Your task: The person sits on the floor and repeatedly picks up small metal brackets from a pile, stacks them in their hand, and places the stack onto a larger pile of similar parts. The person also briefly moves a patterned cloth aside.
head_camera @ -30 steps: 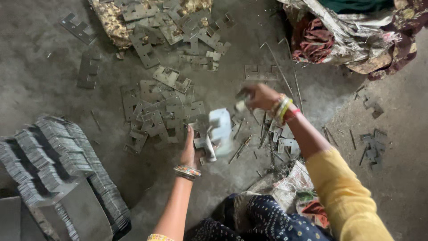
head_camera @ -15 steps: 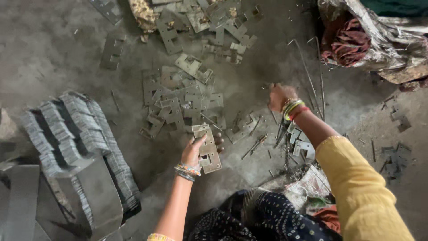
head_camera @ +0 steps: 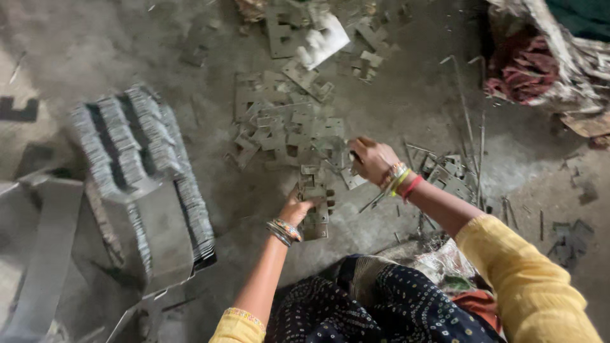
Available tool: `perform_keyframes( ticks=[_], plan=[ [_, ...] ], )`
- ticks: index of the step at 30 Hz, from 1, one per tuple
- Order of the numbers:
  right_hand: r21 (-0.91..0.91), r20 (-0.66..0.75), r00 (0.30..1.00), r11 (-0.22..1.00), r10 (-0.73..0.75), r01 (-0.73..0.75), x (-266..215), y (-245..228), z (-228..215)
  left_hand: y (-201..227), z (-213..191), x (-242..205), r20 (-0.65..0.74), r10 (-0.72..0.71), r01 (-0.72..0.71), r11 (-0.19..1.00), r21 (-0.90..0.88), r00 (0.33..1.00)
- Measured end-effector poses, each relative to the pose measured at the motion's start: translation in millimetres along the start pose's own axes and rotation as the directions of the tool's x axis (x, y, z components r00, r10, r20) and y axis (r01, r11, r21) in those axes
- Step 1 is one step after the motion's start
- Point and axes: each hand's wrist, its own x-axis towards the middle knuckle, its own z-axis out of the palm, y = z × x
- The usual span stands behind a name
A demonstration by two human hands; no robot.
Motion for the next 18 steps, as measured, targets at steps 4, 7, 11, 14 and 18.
perform_keyframes(
  ticks=[4, 7, 11, 14, 18],
  plan=[
    [-0.091, 0.028, 0.998, 0.994, -0.060, 0.063, 69.6, -23.6, 25.6, 25.4, -15.4, -35.8, -0.017, -0.049, 0.041, 0.950, -0.311, 0.999],
    [-0.138, 0.017, 0.978, 0.968, -0.209, 0.209, 127.0, -49.1, 39.8, 45.9, -27.8, -53.0, -0.087, -0.144, 0.086, 0.876, -0.475, 0.986],
    [-0.081, 0.233, 0.950, 0.969, -0.209, 0.234, 174.7, -89.1, 68.4, 56.4, -48.9, -64.6, -0.268, -0.269, 0.082, 0.831, -0.551, 0.925],
    [-0.294, 0.319, 0.930, 0.913, -0.184, 0.282, 159.1, -94.7, 81.8, 51.4, -62.5, -72.5, -0.334, -0.202, -0.021, 0.829, -0.559, 0.920],
    [-0.309, 0.243, 0.927, 0.883, -0.286, 0.353, 123.3, -69.5, 67.5, 47.0, -82.2, -83.4, -0.387, -0.129, -0.035, 0.920, -0.390, 0.913]
  ],
)
